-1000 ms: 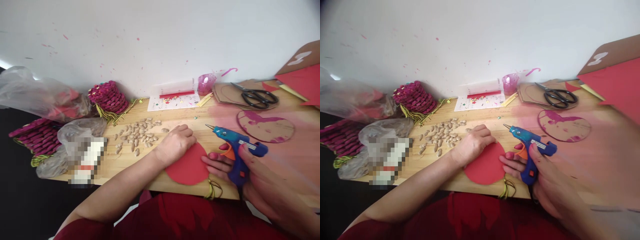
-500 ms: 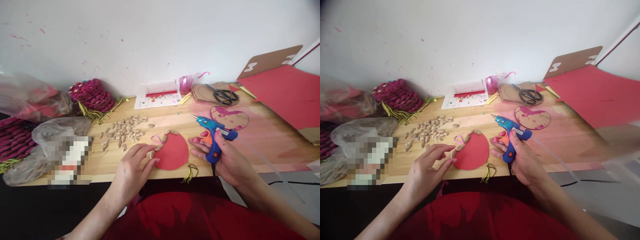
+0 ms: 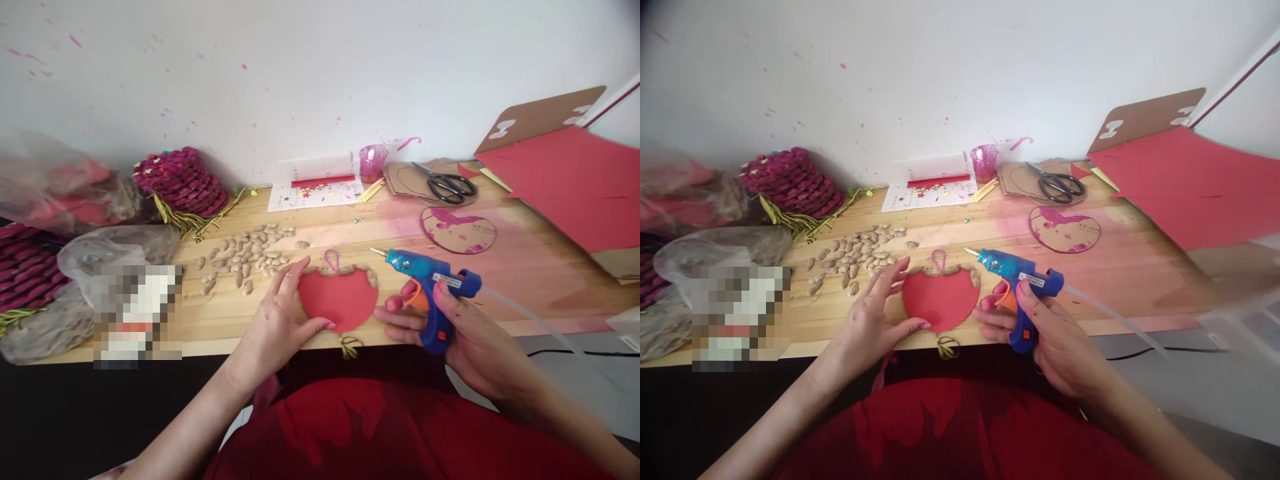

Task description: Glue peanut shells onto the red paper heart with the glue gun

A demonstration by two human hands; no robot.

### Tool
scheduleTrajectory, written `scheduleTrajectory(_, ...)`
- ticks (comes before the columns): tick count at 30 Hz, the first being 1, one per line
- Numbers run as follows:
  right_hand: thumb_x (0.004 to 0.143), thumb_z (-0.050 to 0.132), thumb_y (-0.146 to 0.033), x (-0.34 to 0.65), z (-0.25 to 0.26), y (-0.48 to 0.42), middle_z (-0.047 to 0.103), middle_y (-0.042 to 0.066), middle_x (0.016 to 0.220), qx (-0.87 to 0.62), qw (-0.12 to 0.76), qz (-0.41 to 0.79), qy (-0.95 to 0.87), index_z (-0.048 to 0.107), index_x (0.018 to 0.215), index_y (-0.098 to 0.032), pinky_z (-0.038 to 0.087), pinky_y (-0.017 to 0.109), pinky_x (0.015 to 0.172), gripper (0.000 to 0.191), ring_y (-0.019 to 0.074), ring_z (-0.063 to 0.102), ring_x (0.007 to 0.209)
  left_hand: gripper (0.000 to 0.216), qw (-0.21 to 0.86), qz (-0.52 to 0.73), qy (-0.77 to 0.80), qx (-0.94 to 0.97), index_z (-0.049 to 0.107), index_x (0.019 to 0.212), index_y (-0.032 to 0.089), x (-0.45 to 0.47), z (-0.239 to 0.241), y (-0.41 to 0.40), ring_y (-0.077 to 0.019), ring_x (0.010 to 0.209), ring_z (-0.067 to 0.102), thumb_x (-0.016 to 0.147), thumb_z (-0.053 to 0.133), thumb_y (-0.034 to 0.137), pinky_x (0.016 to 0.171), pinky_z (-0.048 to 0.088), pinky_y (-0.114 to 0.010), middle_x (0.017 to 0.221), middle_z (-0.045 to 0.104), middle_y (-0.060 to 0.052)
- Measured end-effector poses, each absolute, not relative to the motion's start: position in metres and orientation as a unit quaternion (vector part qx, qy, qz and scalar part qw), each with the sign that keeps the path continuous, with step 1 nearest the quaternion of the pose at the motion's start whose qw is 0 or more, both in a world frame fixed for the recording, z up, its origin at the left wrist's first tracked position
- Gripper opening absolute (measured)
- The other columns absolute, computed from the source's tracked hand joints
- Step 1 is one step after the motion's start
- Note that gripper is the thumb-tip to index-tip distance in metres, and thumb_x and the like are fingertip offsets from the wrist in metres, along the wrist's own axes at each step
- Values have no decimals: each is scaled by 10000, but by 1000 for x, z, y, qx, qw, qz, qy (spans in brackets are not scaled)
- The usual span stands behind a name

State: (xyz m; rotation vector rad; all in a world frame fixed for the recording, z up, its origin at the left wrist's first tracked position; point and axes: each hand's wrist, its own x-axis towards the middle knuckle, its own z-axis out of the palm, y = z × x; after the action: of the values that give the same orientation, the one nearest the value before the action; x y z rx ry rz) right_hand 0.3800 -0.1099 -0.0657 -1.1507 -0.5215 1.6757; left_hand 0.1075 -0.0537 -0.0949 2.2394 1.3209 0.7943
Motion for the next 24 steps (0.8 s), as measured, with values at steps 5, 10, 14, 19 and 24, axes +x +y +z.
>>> scheduleTrajectory(5,922,689,-520,385,-64,-113,798,132,960,-449,448,739,-227,765,970,-191,661,429,778,340,329,792,917,1068,228,293,430,823,218,1609,312,109,-92,-38,-354,1445,459,768,875,305,1164,444,-579,1591,389,-179)
scheduleTrajectory(10,874,749,-517,394,-62,-100,790,76,902,-481,490,692,-224,729,966,-227,655,360,752,306,288,794,880,1020,200,269,467,818,213,1613,339,105,-91,-55,-338,1430,478,811,843,319,1168,442,-565,1577,398,-157)
scheduleTrajectory(14,844,777,-517,394,-64,-89,771,76,851,-494,507,666,-238,724,960,-223,651,329,659,320,278,790,793,1002,222,256,457,822,193,1622,335,104,-93,-68,-336,1487,400,839,817,357,1205,394,-568,1591,381,-158)
scheduleTrajectory(19,790,808,-554,386,-68,-75,758,87,797,-509,519,640,-249,714,945,-225,653,357,607,376,311,784,753,923,249,274,435,821,187,1623,342,110,-97,-55,-309,1498,398,897,755,289,1213,396,-547,1600,374,-155)
scheduleTrajectory(24,765,820,-581,385,-71,-69,743,75,764,-506,533,629,-254,719,874,-228,670,369,640,383,340,790,830,860,240,275,422,830,205,1619,335,111,-92,-47,-281,1510,377,928,709,241,1227,381,-526,1601,381,-145)
